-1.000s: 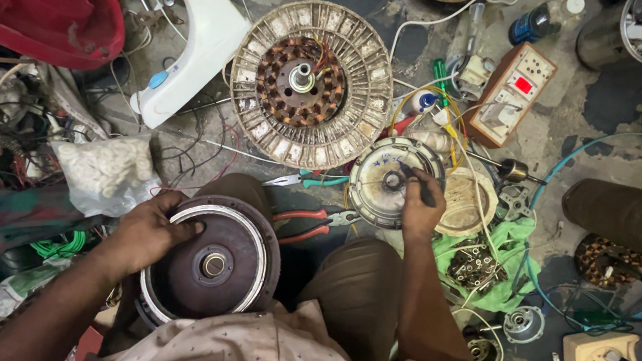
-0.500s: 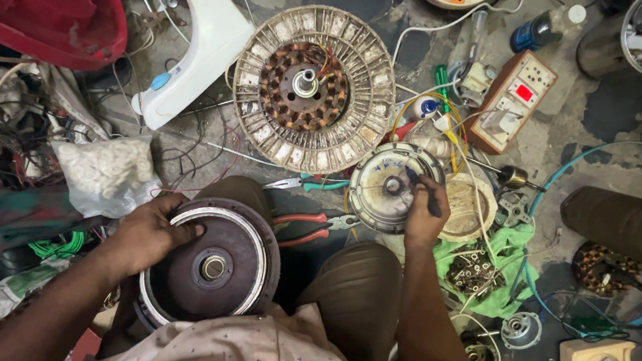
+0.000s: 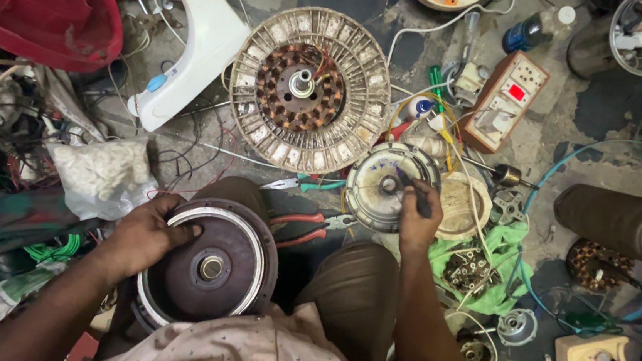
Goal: The person sits on the floor and handles several electric motor components. They pick up a rotor, inspect it, then pick up a cylindrical motor housing and use a marker to write on its surface. They continue to handle and inspect the components throughout the clip.
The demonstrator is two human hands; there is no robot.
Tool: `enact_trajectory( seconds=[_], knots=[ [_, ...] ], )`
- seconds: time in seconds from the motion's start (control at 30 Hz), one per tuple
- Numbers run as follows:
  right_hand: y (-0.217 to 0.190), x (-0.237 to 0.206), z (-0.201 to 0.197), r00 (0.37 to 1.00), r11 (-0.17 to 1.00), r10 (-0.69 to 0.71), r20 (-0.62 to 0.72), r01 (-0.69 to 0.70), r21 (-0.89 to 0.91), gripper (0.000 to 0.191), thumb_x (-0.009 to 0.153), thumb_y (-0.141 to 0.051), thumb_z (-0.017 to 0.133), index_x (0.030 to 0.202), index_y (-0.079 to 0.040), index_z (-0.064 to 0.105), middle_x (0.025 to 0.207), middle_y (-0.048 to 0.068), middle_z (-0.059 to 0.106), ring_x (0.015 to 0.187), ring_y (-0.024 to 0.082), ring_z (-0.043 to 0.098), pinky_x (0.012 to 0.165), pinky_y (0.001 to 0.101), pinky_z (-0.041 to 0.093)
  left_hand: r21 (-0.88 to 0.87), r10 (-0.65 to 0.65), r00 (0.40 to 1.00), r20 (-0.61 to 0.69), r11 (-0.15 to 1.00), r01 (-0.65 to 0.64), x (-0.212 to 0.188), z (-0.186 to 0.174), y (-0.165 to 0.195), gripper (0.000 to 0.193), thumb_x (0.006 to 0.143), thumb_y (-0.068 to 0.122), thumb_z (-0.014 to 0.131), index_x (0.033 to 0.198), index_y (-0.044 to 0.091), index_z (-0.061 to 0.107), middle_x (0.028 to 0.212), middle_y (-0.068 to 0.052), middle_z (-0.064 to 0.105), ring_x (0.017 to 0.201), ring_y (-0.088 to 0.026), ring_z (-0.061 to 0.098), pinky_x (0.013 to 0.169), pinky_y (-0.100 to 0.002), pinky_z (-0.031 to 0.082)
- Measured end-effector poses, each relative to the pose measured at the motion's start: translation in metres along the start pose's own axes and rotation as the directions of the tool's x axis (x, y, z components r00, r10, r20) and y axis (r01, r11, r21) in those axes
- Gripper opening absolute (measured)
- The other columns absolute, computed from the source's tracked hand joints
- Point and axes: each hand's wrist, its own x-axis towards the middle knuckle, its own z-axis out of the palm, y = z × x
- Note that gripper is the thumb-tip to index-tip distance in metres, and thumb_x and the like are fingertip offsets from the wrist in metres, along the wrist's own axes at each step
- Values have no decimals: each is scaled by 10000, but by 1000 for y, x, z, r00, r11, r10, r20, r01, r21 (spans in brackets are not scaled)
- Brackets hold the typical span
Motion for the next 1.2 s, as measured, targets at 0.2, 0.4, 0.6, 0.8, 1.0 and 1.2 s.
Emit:
enact_trajectory(
  seconds=[0.2,0.4,0.6,0.8,1.0,1.2],
  knots=[
    [-14,-44,-32,985,987,54,-163,-28,157,248,979,-138,697,1189,-14,658,1025,62,724,889,117,694,786,257,581,95,160,987,-26,983,-157,-3,-2,4,319,827,210,784,1101,58,726,956,-138,794,883,-226,725,822,-359,556],
    [-29,-107,-60,967,989,143,-209,-131,70,303,997,-155,683,1273,-35,646,994,49,702,789,100,641,659,237,491,183,233,971,-44,958,-221,-19,-5,0,407,792,259,783,1147,71,723,980,-154,787,888,-259,750,832,-381,558],
    [-33,-151,-57,988,990,56,-143,-37,135,338,975,-131,699,1285,-13,631,987,44,695,771,107,657,694,246,543,128,223,970,-96,969,-210,-37,-2,-10,433,788,269,784,1150,49,695,873,-221,762,824,-333,738,776,-428,553],
    [-58,-180,-61,993,978,8,-115,16,206,339,980,-104,687,1294,-5,606,1032,73,698,789,126,668,692,257,539,190,301,948,-102,941,-278,-35,0,-11,449,755,297,808,1114,48,703,945,-174,762,907,-308,740,843,-408,545],
    [-78,-191,-86,986,973,49,-158,-12,231,326,994,-100,629,1312,-33,602,1083,101,699,786,135,666,671,286,561,209,230,967,-111,957,-203,-35,7,4,548,733,305,827,1206,62,692,1152,-188,742,1086,-327,715,958,-414,525],
    [-71,-185,-96,982,975,29,-185,13,221,315,1001,-81,619,1310,-18,599,1098,118,699,794,142,671,737,298,591,306,184,974,-132,942,-136,-23,35,45,557,803,289,770,1286,43,641,1290,-229,666,1205,-374,634,1025,-445,484]
  ],
)
